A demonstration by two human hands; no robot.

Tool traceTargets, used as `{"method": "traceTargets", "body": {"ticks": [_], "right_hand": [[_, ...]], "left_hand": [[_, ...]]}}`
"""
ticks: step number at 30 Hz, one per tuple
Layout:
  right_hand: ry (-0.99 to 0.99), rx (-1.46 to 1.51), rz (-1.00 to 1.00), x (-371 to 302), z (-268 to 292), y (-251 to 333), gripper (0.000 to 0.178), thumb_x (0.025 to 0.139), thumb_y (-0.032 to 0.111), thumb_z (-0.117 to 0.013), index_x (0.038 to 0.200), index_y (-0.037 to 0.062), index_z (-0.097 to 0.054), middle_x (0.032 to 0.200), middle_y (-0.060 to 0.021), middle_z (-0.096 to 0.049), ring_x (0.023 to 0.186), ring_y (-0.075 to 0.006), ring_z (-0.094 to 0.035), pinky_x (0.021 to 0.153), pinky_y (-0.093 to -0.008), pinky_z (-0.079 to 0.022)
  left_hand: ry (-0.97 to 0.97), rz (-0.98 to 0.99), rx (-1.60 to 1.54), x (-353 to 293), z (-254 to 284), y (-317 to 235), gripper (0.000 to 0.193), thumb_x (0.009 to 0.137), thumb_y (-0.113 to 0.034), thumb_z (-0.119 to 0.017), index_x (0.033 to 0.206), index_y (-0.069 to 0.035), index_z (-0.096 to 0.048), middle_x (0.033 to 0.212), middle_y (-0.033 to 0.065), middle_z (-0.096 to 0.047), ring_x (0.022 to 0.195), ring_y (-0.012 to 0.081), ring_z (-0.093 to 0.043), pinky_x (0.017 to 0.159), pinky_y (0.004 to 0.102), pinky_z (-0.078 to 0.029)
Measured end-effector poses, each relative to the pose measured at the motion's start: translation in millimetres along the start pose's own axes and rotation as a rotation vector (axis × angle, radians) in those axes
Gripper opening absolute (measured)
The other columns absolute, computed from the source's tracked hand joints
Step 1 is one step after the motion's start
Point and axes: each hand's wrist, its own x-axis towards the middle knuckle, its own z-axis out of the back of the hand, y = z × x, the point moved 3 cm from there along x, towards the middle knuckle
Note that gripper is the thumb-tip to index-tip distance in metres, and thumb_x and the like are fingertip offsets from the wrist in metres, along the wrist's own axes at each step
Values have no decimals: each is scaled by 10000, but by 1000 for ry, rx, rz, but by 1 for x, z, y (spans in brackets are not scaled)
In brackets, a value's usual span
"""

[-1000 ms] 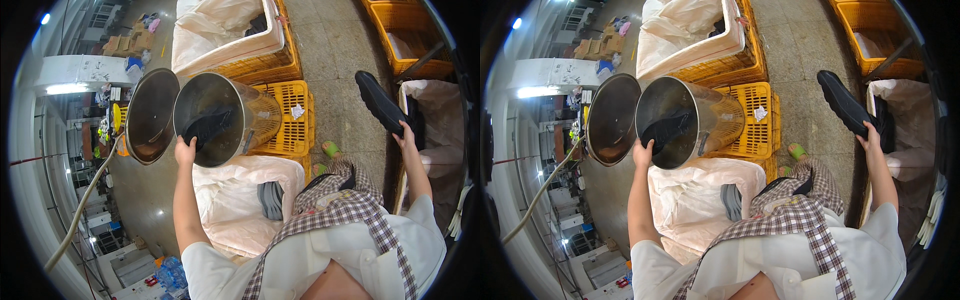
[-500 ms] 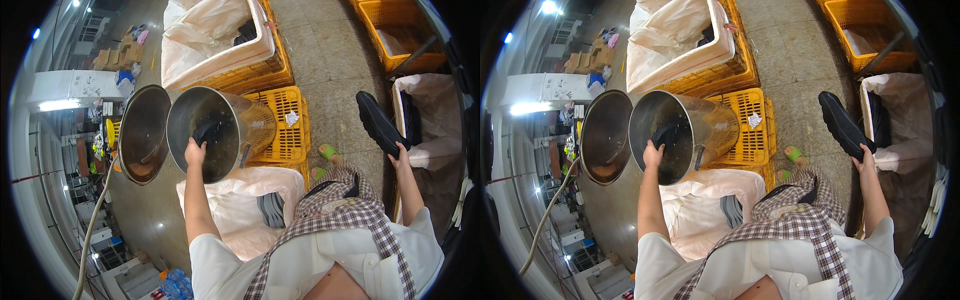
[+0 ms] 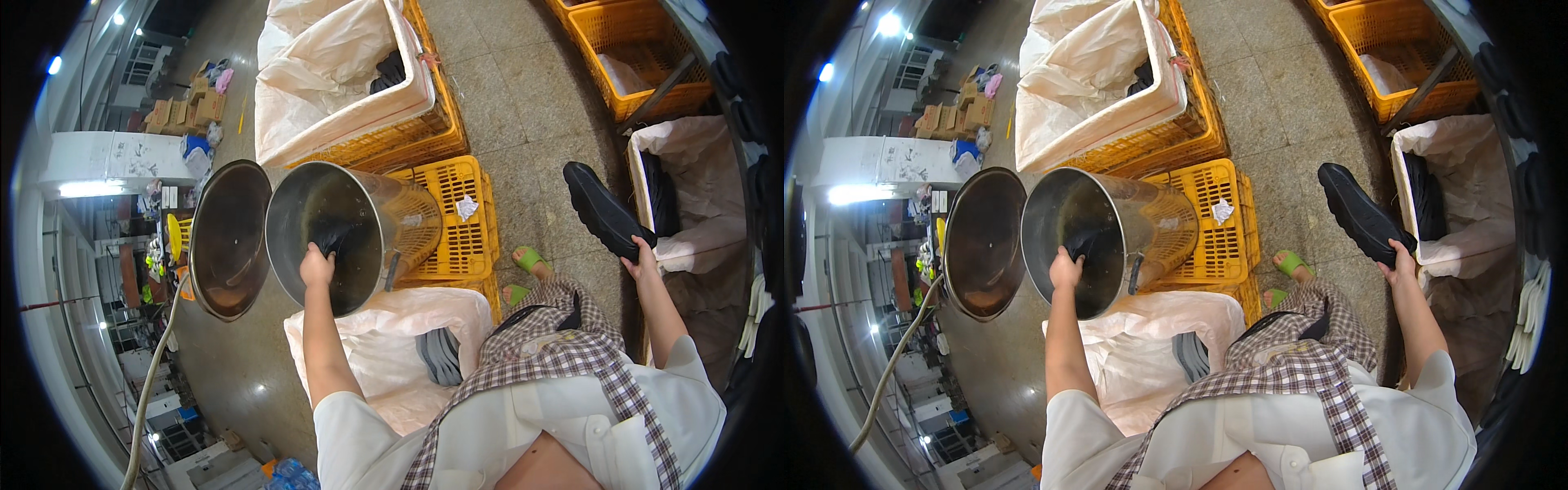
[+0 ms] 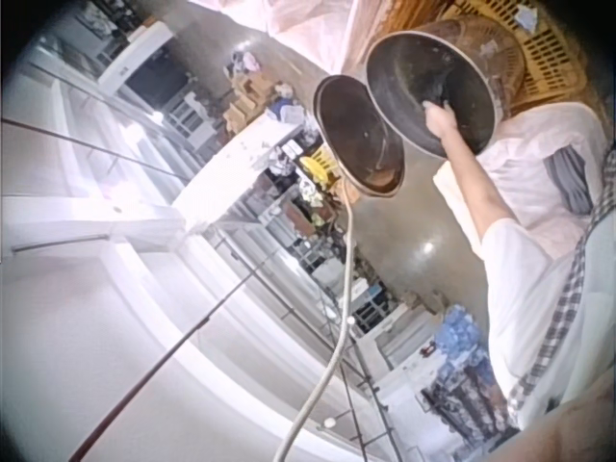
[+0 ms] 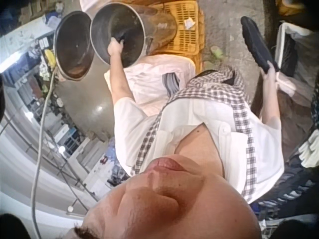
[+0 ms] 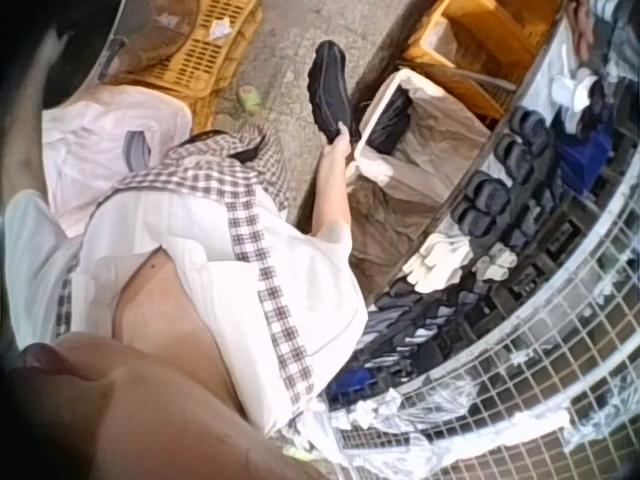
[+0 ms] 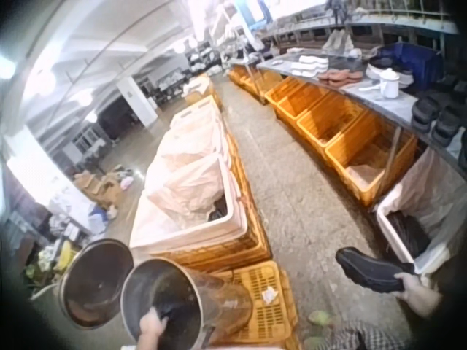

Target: The person picks up stacks of gray and black slippers, inspects them, and places them into white bins. They also handle a clipboard and papers briefly, then continue sorting bright green slippers into bins.

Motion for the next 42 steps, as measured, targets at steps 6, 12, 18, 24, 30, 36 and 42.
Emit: {"method": "traceTargets", "body": {"ticks": [6, 12, 18, 24, 30, 36, 42], "right_hand": [[-39, -51, -15, 2, -18, 9, 694, 706, 229, -727, 1292, 52, -398, 1286, -127, -435, 1086, -319, -484, 841, -465, -471], [11, -157, 38, 3, -54, 16, 673, 712, 243, -714, 1270, 16, -414, 1233, -162, -474, 1017, -314, -530, 783, -422, -502], [124, -192, 23, -3, -99, 29, 677, 699, 244, -736, 1252, 13, -421, 1215, -167, -474, 1008, -290, -536, 728, -383, -532], [231, -197, 57, -11, -137, 39, 685, 707, 236, -733, 1259, -10, -411, 1240, -182, -456, 1025, -305, -534, 771, -399, -531], [219, -277, 44, -14, -154, 37, 736, 703, 246, -739, 1293, -12, -384, 1279, -179, -429, 1011, -301, -541, 747, -379, -541], [303, -263, 20, -29, -148, 34, 701, 686, 253, -745, 1266, 33, -418, 1325, -167, -374, 1069, -306, -501, 794, -419, -524], [425, -286, -13, -71, -145, 46, 569, 718, 242, -718, 1186, 16, -486, 1199, -147, -492, 988, -264, -554, 801, -362, -510]], "left_hand": [[-125, 44, -43, -31, 47, 22, 517, 769, -348, -667, 1086, 20, -487, 910, 228, -629, 846, 392, -615, 735, 443, -498], [-365, 148, -131, -111, 106, 55, 588, 787, -331, -651, 1211, 27, -459, 1045, 235, -609, 923, 385, -600, 782, 427, -479], [-492, 101, -109, -168, 146, 49, 554, 791, -266, -657, 1232, 7, -462, 1005, 219, -616, 892, 380, -604, 756, 422, -482], [-519, 76, -70, -200, 154, 35, 562, 780, -241, -667, 1238, 10, -461, 1039, 202, -606, 912, 362, -598, 756, 404, -483], [-632, 66, -141, -228, 168, 31, 546, 781, -175, -673, 1271, -52, -466, 1055, 185, -608, 938, 352, -594, 788, 385, -479], [-642, 356, -404, -243, 139, 53, 447, 800, -175, -657, 1212, -54, -532, 1085, 186, -613, 1000, 337, -591, 865, 361, -451], [-754, 642, -1144, -252, 88, 87, 445, 853, -225, -627, 1179, 53, -507, 1153, 218, -576, 1065, 312, -573, 897, 374, -459]]}}
